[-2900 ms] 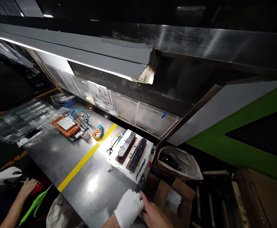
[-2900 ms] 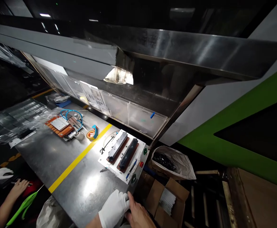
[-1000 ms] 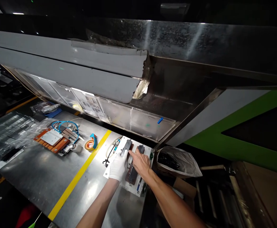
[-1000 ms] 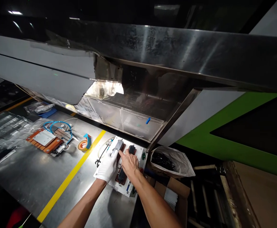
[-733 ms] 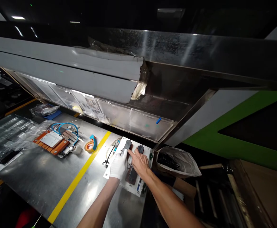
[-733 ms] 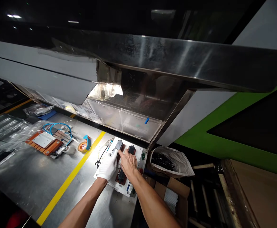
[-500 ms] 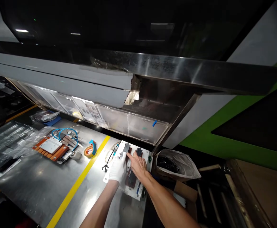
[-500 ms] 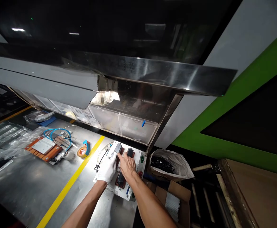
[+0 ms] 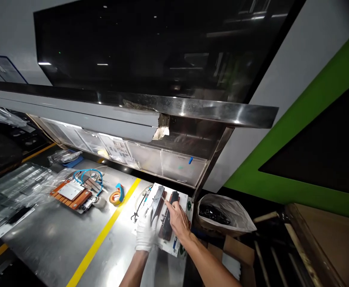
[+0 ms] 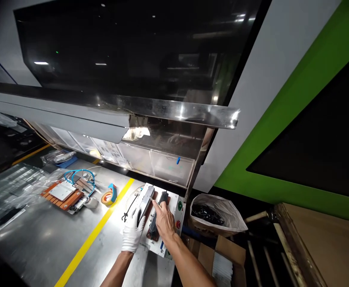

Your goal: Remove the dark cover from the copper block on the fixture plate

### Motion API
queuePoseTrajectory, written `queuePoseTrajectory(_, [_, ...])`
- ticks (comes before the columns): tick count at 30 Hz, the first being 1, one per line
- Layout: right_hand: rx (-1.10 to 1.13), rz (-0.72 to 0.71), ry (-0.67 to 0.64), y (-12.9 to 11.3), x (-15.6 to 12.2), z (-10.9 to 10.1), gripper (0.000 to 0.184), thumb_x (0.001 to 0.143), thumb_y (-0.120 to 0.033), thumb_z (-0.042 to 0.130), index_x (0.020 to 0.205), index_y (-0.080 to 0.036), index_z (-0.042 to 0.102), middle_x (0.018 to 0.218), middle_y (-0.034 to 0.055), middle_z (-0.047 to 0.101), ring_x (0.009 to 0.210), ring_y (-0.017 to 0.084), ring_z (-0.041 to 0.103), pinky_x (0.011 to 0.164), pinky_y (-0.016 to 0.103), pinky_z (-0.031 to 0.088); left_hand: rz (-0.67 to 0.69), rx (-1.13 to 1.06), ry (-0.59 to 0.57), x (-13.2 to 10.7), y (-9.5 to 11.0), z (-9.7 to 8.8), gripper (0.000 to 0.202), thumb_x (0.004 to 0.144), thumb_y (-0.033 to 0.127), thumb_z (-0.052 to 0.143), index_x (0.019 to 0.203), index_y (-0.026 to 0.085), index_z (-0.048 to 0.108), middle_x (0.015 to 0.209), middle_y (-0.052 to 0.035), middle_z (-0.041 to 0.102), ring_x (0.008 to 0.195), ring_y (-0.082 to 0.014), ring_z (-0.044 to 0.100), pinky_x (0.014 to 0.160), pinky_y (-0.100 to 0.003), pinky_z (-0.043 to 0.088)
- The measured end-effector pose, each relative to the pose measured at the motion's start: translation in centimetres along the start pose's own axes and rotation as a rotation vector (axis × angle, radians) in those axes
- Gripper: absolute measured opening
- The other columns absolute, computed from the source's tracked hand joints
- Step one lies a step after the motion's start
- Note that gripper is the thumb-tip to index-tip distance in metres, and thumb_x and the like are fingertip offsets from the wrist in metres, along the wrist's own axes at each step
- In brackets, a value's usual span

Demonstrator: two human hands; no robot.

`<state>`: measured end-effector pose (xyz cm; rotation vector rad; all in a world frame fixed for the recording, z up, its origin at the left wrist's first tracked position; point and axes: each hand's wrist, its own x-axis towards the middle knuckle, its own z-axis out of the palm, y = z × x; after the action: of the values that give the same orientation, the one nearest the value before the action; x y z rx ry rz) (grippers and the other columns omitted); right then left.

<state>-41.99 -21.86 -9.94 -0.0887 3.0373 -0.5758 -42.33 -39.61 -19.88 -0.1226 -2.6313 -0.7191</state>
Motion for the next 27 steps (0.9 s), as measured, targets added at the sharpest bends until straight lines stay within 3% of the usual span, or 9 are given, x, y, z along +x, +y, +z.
queuePoseTrajectory(4, [-0.025,-0.091,-0.039,-1.2,-1.4,1.7,0.052,0.100,-0.016,0.034,0.145,-0.036,0.049,0.110,0.0053,0.061,0.097,0.020,0.062,0.074,0.027,0.045,0.024,-0.019,-0.029,-2.4,-1.0,-0.1,0.038,0.096,0.030,0.047,0.128,0.016,0.062,0.136,-0.0218,0.065,0.127,-0.0311,0.063,0.106,-0.053,0.057])
queuePoseTrajectory(9, [-0.071,-0.165,-0.072,-2.9,-1.5,2.7,0.048,0.097,-0.013,0.039,0.136,-0.036,0.054,0.109,0.0038,0.062,0.101,0.021,0.058,0.076,0.028,0.044,0.021,-0.038,-0.064,-2.4,-1.4,-0.6,0.042,0.097,0.034,0.047,0.135,0.018,0.057,0.141,-0.0206,0.063,0.131,-0.0297,0.060,0.108,-0.050,0.056])
queuePoseTrajectory(18, [-0.071,-0.173,-0.137,-3.3,-1.3,1.9,0.042,0.100,-0.019,0.035,0.133,-0.034,0.057,0.107,0.0044,0.062,0.101,0.022,0.055,0.074,0.031,0.041,0.093,0.084,-0.097,-2.2,-2.2,0.0,0.042,0.097,0.032,0.045,0.130,0.014,0.063,0.144,-0.0266,0.057,0.132,-0.0370,0.058,0.109,-0.054,0.052])
queuePoseTrajectory(27, [-0.061,-0.109,-0.174,-4.3,-1.1,0.7,0.036,0.098,-0.020,0.039,0.123,-0.032,0.061,0.111,0.0059,0.063,0.104,0.023,0.057,0.077,0.033,0.042,0.182,0.041,-0.018,-1.2,-2.3,0.3,0.035,0.093,0.023,0.053,0.123,0.010,0.066,0.124,-0.0237,0.066,0.116,-0.0292,0.068,0.102,-0.044,0.059])
